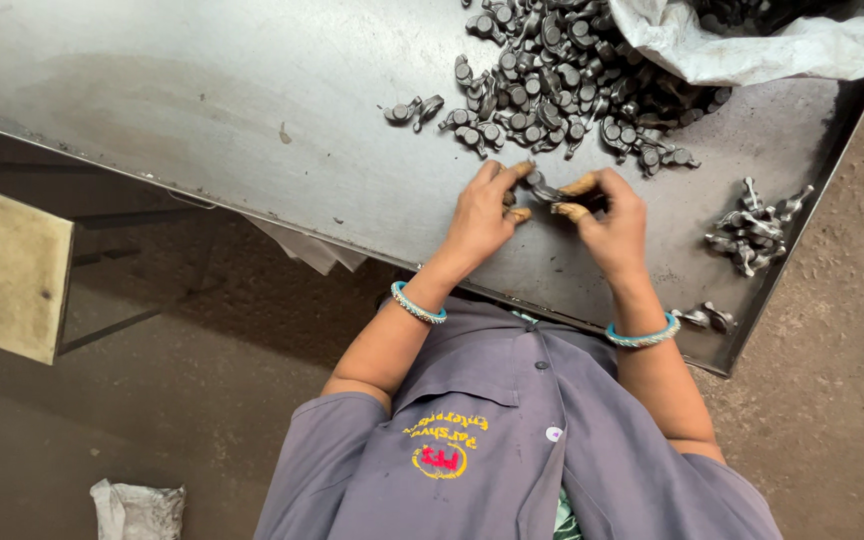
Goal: The person sits at a metal table and sorts small metal castings by hand, picking pieces from a pile and separating them into distinct groups on the table, occasionally gathering pieces from a sack and pushing sorted pieces aside.
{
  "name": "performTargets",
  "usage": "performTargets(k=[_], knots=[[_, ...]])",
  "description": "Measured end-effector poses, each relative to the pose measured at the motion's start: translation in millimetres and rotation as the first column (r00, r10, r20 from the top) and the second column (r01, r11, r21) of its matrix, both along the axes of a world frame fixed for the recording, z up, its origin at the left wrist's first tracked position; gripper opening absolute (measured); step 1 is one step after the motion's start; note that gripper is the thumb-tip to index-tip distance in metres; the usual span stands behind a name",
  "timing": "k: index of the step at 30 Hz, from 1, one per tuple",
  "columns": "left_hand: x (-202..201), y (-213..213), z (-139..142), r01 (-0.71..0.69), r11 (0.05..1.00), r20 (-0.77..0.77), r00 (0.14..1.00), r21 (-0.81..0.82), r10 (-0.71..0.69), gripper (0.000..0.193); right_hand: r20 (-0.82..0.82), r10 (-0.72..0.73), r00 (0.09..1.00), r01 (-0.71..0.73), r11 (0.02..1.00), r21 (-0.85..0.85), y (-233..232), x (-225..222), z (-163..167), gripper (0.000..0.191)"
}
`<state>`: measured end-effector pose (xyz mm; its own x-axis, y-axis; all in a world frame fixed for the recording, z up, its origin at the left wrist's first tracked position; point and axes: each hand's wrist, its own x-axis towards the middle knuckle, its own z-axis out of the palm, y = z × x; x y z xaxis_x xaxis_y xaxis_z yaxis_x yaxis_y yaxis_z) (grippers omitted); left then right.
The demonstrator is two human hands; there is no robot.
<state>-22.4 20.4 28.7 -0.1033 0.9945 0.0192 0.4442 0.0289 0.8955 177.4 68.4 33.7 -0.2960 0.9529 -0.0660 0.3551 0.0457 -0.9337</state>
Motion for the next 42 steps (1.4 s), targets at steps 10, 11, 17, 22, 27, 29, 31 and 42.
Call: performTargets(k=[10,11,17,22,27,29,31,42], knots=[[14.2,-10.9,-7.7,0.041,0.999,0.392,0.919,0.019,-0.045,0.037,-0.534,-0.292,0.793,-0.084,0.816,-0.572,-6.9,25.3,-11.3,0.016],[14.1,-10.1,-9.8,0.032,0.999,0.434,0.901,-0.015,-0.022,0.036,-0.54,-0.303,0.785,-0.091,0.805,-0.586,-7.5,24.7,-11.3,0.014],[10.4,-10.9,-16.4,0.031,0.999,0.439,0.899,-0.025,-0.017,0.03,-0.524,-0.307,0.795,-0.084,0.799,-0.596,-6.5,23.6,-13.8,0.013],[4.2,-11.6,-12.8,0.053,0.997,0.269,0.961,0.054,-0.066,0.029,-0.427,-0.138,0.894,-0.099,0.867,-0.488,-3.7,17.2,-10.6,0.018],[-29.5,-0.9,-6.6,0.019,0.986,-0.032,0.999,0.165,-0.014,0.053,-0.41,-0.16,0.898,-0.089,0.846,-0.526,25.4,20.6,22.4,0.024],[-46.7,11.6,-4.5,-0.097,0.921,-0.263,0.942,0.377,0.207,0.061,-0.735,-0.247,0.632,-0.09,0.918,-0.386,38.9,23.0,38.9,0.047],[-64.3,23.1,-0.1,-0.22,0.923,-0.456,0.818,0.315,0.351,0.065,-0.783,-0.401,0.475,0.002,0.891,-0.455,43.9,20.1,50.6,0.039],[-76.7,35.5,30.8,-0.298,0.951,-0.51,0.832,-0.079,0.219,0.082,0.496,0.001,0.868,-0.257,0.855,0.45,-15.4,-40.1,20.1,0.029]])
